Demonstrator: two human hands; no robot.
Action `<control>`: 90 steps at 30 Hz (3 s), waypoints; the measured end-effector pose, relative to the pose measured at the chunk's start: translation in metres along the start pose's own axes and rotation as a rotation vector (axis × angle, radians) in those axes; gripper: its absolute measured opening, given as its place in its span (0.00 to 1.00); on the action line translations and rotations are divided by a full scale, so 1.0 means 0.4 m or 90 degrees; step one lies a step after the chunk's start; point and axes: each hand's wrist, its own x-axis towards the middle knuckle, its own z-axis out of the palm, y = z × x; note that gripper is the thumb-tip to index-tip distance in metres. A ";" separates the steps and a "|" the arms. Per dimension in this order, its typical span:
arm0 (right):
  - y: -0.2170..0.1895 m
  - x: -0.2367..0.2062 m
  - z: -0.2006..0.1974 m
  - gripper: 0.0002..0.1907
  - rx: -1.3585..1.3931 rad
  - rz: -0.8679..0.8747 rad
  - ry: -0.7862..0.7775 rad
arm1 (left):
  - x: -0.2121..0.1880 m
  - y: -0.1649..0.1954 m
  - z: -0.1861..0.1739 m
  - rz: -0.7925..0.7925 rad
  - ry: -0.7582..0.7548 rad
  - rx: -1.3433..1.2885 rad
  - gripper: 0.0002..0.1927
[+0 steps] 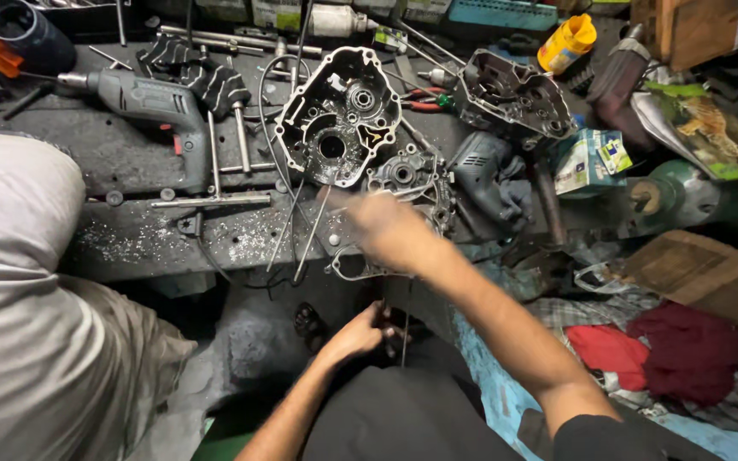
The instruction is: The person uses a caliper to measure a disassembled engine casing on a workbench, then uses a hammer to tap a component into place. The person handles the casing and tools throughout the clip.
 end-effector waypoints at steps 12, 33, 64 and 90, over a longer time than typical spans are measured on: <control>0.053 0.019 0.000 0.26 -0.007 0.067 -0.255 | -0.018 0.034 0.006 -0.183 0.037 -0.145 0.17; -0.019 0.009 -0.018 0.28 -0.070 0.056 -0.079 | -0.047 0.316 -0.090 0.216 0.396 0.644 0.18; 0.040 0.015 -0.023 0.36 -0.164 0.165 -0.121 | -0.034 0.275 -0.120 0.201 0.345 0.599 0.12; 0.125 -0.039 0.009 0.34 -0.047 0.162 0.170 | 0.102 0.335 -0.082 0.189 0.318 0.849 0.32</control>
